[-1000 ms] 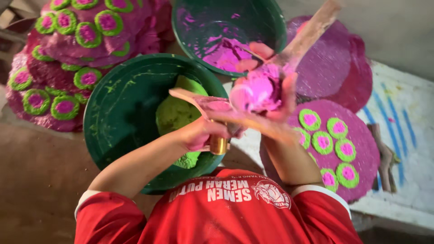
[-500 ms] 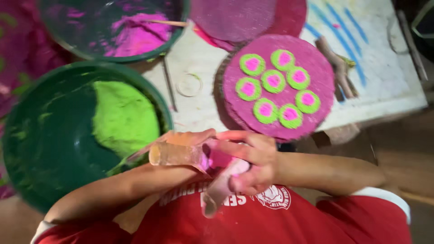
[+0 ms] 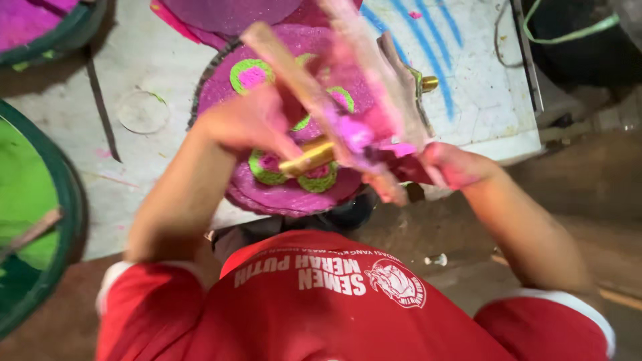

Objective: The person scoops green and pink dough from separate bowls using a wooden tool and fills a circular mold with a mesh bottom. They use a cylindrical tool to press the dough into the mold, creating layered ring patterns. The person repeats this process to fill the mold with multiple green and pink dough rings.

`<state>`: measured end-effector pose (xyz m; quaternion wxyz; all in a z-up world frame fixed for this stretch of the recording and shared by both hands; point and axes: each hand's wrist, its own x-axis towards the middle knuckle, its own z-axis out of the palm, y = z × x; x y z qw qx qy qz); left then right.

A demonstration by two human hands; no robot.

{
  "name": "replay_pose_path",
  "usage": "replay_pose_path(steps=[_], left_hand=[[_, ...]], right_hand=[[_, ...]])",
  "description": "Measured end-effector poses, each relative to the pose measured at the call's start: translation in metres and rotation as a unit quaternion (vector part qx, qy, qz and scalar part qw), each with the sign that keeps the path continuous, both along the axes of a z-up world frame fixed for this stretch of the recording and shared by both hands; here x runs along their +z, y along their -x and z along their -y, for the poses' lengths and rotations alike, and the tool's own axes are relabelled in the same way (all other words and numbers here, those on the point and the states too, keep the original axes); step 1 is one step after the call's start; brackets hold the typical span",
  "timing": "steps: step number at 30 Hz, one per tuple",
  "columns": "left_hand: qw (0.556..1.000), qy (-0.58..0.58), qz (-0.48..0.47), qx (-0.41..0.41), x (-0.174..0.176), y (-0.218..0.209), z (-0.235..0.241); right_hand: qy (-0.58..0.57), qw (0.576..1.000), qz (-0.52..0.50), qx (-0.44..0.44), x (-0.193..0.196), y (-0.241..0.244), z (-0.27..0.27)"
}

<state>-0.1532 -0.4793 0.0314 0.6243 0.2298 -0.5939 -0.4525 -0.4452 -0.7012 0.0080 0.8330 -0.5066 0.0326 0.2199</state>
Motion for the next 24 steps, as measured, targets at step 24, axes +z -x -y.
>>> replay_pose_path(steps=[24], left_hand=[[0.855, 0.047, -0.514, 0.058, -0.129, -0.020, 0.164]], right_hand=[[0.378, 0.919, -0.110, -0.020, -0.037, -0.063, 0.091]])
